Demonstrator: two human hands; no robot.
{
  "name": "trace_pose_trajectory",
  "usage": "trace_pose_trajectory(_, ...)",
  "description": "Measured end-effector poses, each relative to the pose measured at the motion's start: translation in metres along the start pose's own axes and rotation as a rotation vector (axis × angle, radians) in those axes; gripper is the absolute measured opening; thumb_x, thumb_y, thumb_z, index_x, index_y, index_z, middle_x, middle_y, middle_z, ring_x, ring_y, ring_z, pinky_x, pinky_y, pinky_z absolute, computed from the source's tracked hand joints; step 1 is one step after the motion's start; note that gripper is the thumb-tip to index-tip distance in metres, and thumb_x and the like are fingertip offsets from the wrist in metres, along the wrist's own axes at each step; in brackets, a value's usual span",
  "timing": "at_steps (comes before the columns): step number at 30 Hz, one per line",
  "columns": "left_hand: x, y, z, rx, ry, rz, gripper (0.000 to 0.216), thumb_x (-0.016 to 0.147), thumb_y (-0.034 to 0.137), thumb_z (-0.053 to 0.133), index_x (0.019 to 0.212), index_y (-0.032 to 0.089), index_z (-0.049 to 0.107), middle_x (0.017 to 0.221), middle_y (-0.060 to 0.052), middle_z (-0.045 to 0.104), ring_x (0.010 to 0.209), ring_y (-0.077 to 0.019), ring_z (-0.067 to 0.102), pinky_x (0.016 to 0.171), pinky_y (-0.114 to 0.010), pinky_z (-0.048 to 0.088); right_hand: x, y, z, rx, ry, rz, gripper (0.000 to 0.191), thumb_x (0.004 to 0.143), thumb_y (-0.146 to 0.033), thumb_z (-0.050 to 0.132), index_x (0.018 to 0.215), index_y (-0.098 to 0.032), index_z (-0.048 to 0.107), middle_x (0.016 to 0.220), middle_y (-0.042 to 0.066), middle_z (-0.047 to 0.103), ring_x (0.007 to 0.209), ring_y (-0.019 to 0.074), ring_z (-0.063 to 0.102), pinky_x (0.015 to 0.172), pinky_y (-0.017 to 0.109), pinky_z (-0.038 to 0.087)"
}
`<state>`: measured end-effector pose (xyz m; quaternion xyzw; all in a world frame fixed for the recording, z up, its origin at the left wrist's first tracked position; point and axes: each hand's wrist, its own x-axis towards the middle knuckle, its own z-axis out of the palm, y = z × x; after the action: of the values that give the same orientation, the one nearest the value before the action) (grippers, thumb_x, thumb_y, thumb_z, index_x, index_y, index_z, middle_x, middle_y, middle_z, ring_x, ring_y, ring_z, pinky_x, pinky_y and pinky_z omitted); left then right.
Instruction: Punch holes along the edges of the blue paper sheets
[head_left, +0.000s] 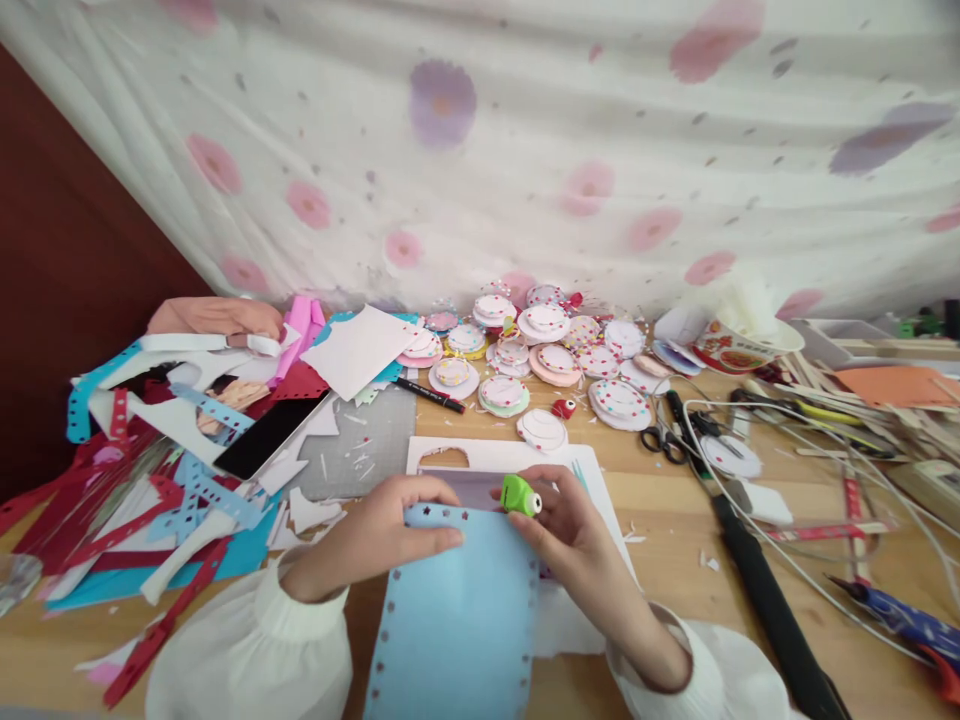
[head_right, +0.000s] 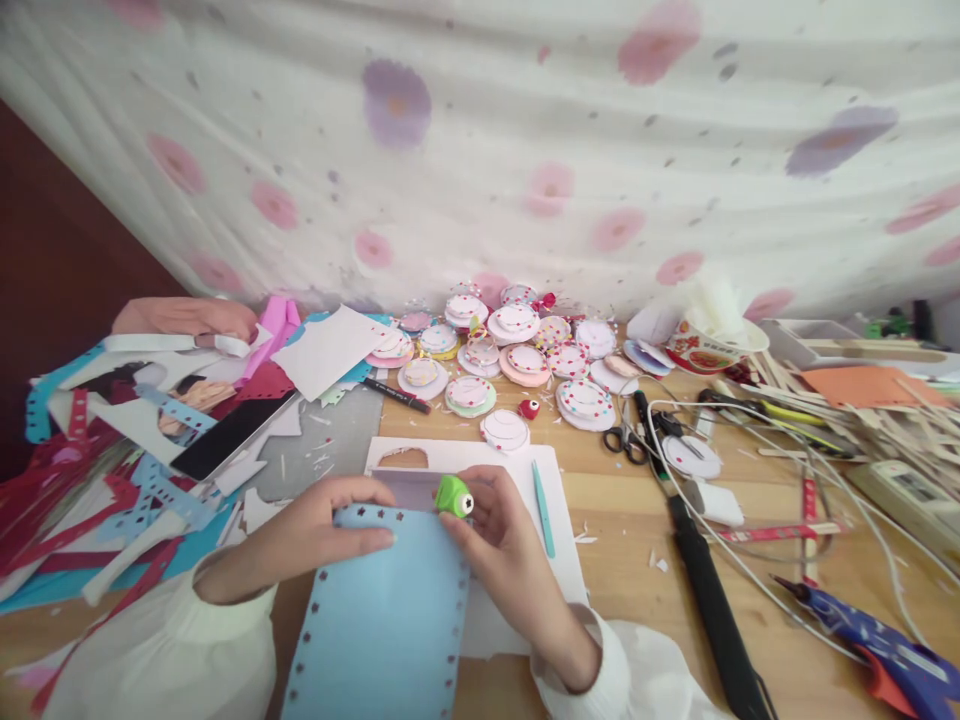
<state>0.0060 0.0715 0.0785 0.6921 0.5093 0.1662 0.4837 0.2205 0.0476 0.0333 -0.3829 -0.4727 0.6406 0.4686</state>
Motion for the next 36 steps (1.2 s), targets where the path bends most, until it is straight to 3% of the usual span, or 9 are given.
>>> trace_pose_trajectory(6,0.017,-0.012,0.009,-0.228,0.253,-0.041,0.030,0.074,0.033,0.070,0.098,0.018,0.061,0.095,-0.003,0.067,0.076,-0.0150,0.057,0.065,-0.024,0.041,0.001,0.013,-0.002,0.023,0.124,-0.061,0.029,0.078,-0.022,0.071,0.088,-0.024,0.044,0.084,-0.003,0.057,0.079,0.0098,0.057,0.069,0.019,0.046)
trace_pose_trajectory(10,0.016,-0.015,0.011,-0.420,0.154,-0.013,0.044,0.074,0.032,0.071,0.113,0.019,0.052,0.092,-0.003,0.064,0.072,-0.0132,0.057,0.059,-0.022,0.041,0.002,0.014,-0.001,-0.024,0.204,-0.093,0.030,0.076,-0.022,0.073,0.088,-0.024,0.045,0.083,-0.003,0.058,0.080,0.0102,0.058,0.072,0.020,0.047)
trace_pose_trajectory(15,0.021,-0.021,0.012,-0.354,0.127,0.013,0.042,0.075,0.026,0.070,0.113,0.021,0.052,0.095,-0.004,0.063,0.078,-0.0146,0.058,0.058,-0.020,0.041,0.001,0.019,-0.005,-0.097,0.273,-0.119,0.028,0.076,-0.024,0.072,0.091,-0.025,0.047,0.087,-0.001,0.059,0.082,0.0113,0.059,0.075,0.022,0.048)
trace_pose_trajectory(21,0.030,-0.024,0.016,-0.382,0.146,0.047,0.044,0.073,0.028,0.071,0.113,0.020,0.052,0.105,-0.007,0.062,0.085,-0.0174,0.061,0.062,-0.022,0.045,0.000,0.014,-0.011,-0.109,0.244,-0.078,0.030,0.079,-0.026,0.068,0.103,-0.029,0.049,0.091,-0.001,0.059,0.082,0.0113,0.058,0.071,0.020,0.048)
trace_pose_trajectory(25,0.026,-0.026,0.016,-0.400,0.165,0.013,0.044,0.072,0.030,0.072,0.112,0.019,0.055,0.095,-0.005,0.065,0.075,-0.0153,0.061,0.059,-0.022,0.045,0.001,0.012,-0.011,-0.204,0.180,-0.060,0.035,0.080,-0.027,0.067,0.112,-0.027,0.054,0.096,0.001,0.057,0.086,0.0129,0.057,0.073,0.021,0.048)
trace_pose_trajectory(29,0.024,-0.030,0.016,-0.309,0.163,0.009,0.033,0.074,0.033,0.071,0.100,0.016,0.061,0.097,-0.006,0.066,0.068,-0.0130,0.058,0.056,-0.021,0.043,0.000,0.011,-0.011,-0.196,0.204,-0.068,0.031,0.077,-0.026,0.070,0.102,-0.026,0.052,0.091,0.000,0.057,0.085,0.0147,0.058,0.072,0.024,0.048)
trace_pose_trajectory(32,0.024,-0.030,0.017,-0.208,0.155,0.088,0.022,0.077,0.032,0.067,0.092,0.015,0.065,0.096,-0.006,0.066,0.074,-0.0151,0.060,0.062,-0.022,0.045,0.002,0.003,-0.013,-0.126,0.184,-0.040,0.035,0.077,-0.029,0.072,0.097,-0.026,0.044,0.092,0.001,0.060,0.089,0.0169,0.059,0.074,0.028,0.048)
trace_pose_trajectory(36,0.025,-0.029,0.016,-0.078,0.154,0.215,0.015,0.083,0.028,0.060,0.088,0.016,0.068,0.087,-0.005,0.069,0.079,-0.0170,0.062,0.069,-0.024,0.045,0.007,-0.015,-0.018,-0.209,0.137,-0.016,0.034,0.084,-0.037,0.063,0.107,-0.028,0.041,0.085,-0.001,0.059,0.073,0.0146,0.056,0.067,0.028,0.047)
